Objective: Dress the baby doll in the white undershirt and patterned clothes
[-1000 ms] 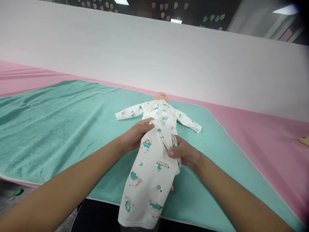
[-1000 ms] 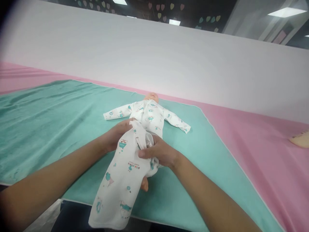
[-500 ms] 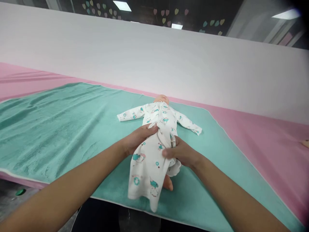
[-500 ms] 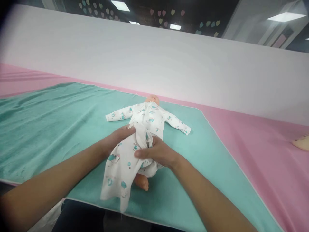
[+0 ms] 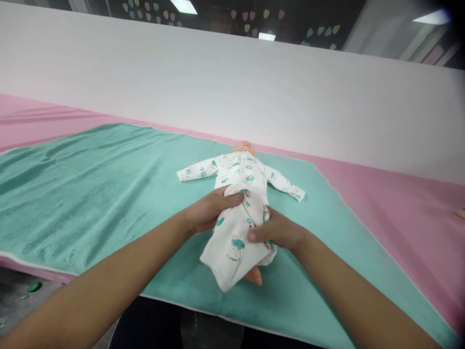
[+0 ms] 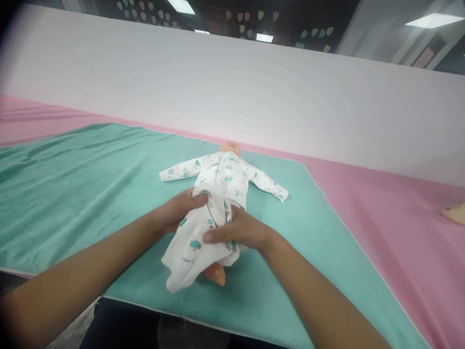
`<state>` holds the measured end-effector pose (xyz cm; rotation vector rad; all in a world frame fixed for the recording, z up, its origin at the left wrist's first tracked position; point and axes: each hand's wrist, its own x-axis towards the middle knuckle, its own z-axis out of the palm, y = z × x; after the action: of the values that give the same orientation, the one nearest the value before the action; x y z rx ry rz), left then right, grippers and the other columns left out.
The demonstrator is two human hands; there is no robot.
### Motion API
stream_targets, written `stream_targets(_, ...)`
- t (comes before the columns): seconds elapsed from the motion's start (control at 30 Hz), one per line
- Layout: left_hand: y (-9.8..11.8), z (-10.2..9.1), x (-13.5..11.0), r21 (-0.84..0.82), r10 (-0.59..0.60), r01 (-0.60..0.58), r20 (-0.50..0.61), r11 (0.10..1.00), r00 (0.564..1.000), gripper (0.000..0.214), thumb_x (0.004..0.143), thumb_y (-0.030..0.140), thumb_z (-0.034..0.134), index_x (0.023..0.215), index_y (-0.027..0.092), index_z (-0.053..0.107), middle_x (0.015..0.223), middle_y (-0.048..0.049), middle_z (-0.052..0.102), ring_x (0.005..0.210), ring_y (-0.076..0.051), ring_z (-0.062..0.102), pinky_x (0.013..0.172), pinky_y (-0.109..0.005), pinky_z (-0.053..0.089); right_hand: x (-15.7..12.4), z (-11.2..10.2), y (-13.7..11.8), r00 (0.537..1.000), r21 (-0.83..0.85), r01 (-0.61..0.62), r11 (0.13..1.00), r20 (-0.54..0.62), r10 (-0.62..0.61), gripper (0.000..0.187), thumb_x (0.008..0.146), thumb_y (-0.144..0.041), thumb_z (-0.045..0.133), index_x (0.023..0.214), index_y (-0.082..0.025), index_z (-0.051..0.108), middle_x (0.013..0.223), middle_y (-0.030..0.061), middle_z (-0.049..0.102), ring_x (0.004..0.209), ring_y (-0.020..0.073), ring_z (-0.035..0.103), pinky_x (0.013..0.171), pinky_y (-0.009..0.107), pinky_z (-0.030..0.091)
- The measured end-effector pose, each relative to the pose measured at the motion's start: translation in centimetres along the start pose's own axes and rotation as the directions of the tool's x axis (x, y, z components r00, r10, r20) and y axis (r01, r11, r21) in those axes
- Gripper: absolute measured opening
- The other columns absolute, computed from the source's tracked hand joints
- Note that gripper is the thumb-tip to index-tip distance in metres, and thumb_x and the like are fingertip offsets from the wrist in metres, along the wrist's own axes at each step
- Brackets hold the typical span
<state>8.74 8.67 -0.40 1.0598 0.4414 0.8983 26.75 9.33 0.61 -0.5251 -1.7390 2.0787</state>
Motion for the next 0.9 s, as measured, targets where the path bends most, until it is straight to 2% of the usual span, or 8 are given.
stream_targets(0.13, 0.7, -0.2, -0.2, 0.061, -0.031, 0.028, 0.047, 0.998, 0.998, 0.034, 0.079, 0.038, 0.061, 0.100, 0.012, 0.062, 0.090, -0.0111, 0.067, 0.078, -0.018, 0.063, 0.068, -0.028, 0.050, -0.2, -0.4, 1.1, 0.983, 0.211, 0.141, 0.967, -0.147, -0.111, 0.041, 0.070, -0.035, 0.069, 0.105, -0.015, 0.060, 0.083, 0.0066, 0.067, 0.078, 0.0197, 0.063, 0.070, 0.031, 0.051)
stream_targets(0.27, 1.8, -0.4, -0.7, 0.297, -0.165, 0.120, 0.132, 0.947, 0.977, 0.041, 0.062, 0.022, 0.076, 0.100, 0.014, 0.063, 0.093, -0.0091, 0.066, 0.083, -0.022, 0.062, 0.071, -0.032, 0.050, -0.3, -0.4, 1.4, 0.986, 0.249, 0.140, 0.958, -0.125, -0.111, 0.046, 0.067, -0.038, 0.069, 0.106, -0.014, 0.060, 0.084, 0.0080, 0.067, 0.081, 0.0220, 0.063, 0.072, 0.034, 0.050)
stream_targets(0.37, 1.7, -0.2, -0.6, 0.239, -0.051, 0.033, 0.071, 0.971, 0.996, 0.035, 0.067, 0.022, 0.072, 0.099, 0.014, 0.062, 0.089, -0.0081, 0.066, 0.080, -0.021, 0.062, 0.069, -0.031, 0.049, -0.1, -0.1, 0.9, 0.991, 0.169, 0.103, 0.980, -0.097, -0.088, 0.041, 0.069, -0.037, 0.069, 0.103, -0.015, 0.061, 0.081, 0.0059, 0.066, 0.077, 0.0191, 0.062, 0.069, 0.031, 0.049)
stream_targets(0.47, 1.0, 0.1, -0.1, 0.124, 0.121, -0.111, -0.077, 0.986, 0.990, 0.028, 0.072, 0.028, 0.068, 0.096, 0.017, 0.061, 0.082, -0.0043, 0.064, 0.072, -0.017, 0.060, 0.065, -0.028, 0.048, 0.2, 0.4, 0.1, 0.996, 0.009, 0.050, 0.999, -0.078, -0.049, 0.027, 0.072, -0.031, 0.068, 0.092, -0.014, 0.064, 0.078, 0.0035, 0.064, 0.072, 0.0145, 0.059, 0.064, 0.025, 0.047)
stream_targets(0.57, 0.4, 0.3, 0.3, 0.109, 0.162, -0.146, -0.159, 0.983, 0.974, 0.027, 0.073, 0.031, 0.068, 0.094, 0.018, 0.059, 0.082, -0.0029, 0.063, 0.071, -0.016, 0.059, 0.065, -0.027, 0.047, 0.4, 0.7, -0.3, 0.999, -0.080, 0.010, 0.997, -0.030, -0.012, 0.024, 0.065, -0.025, 0.073, 0.085, -0.015, 0.064, 0.075, 0.0016, 0.062, 0.069, 0.0130, 0.056, 0.059, 0.022, 0.045)
stream_targets(0.67, 0.4, 0.1, 0.4, 0.140, 0.145, -0.123, -0.154, 0.982, 0.977, 0.029, 0.073, 0.034, 0.067, 0.094, 0.016, 0.059, 0.083, -0.0045, 0.063, 0.071, -0.016, 0.059, 0.064, -0.026, 0.046, 0.5, 0.6, 0.1, 0.995, 0.022, -0.007, 1.000, -0.104, 0.009, 0.028, 0.063, -0.023, 0.075, 0.087, -0.014, 0.064, 0.076, 0.0020, 0.064, 0.068, 0.0136, 0.058, 0.060, 0.024, 0.046)
stream_targets(0.77, 0.6, -0.3, 0.2, 0.250, 0.136, -0.094, -0.155, 0.964, 0.979, 0.027, 0.073, 0.033, 0.066, 0.091, 0.014, 0.059, 0.082, -0.0041, 0.061, 0.070, -0.015, 0.056, 0.062, -0.024, 0.044, 0.6, 0.1, 1.0, 0.974, 0.222, 0.088, 0.971, -0.223, -0.038, 0.026, 0.071, -0.031, 0.070, 0.089, -0.013, 0.064, 0.075, 0.0027, 0.064, 0.066, 0.0129, 0.057, 0.063, 0.026, 0.048)
stream_targets(0.9, 0.7, 0.4, -0.3, 0.477, 0.166, -0.071, -0.160, 0.876, 0.973, 0.020, 0.071, 0.022, 0.066, 0.088, 0.014, 0.059, 0.083, -0.0008, 0.059, 0.074, -0.014, 0.052, 0.063, -0.022, 0.041, 0.5, 0.1, 1.4, 0.969, 0.309, 0.197, 0.931, -0.205, -0.137, 0.027, 0.078, -0.036, 0.063, 0.067, -0.012, 0.061, 0.058, -0.0006, 0.056, 0.054, 0.0078, 0.049, 0.056, 0.020, 0.045)
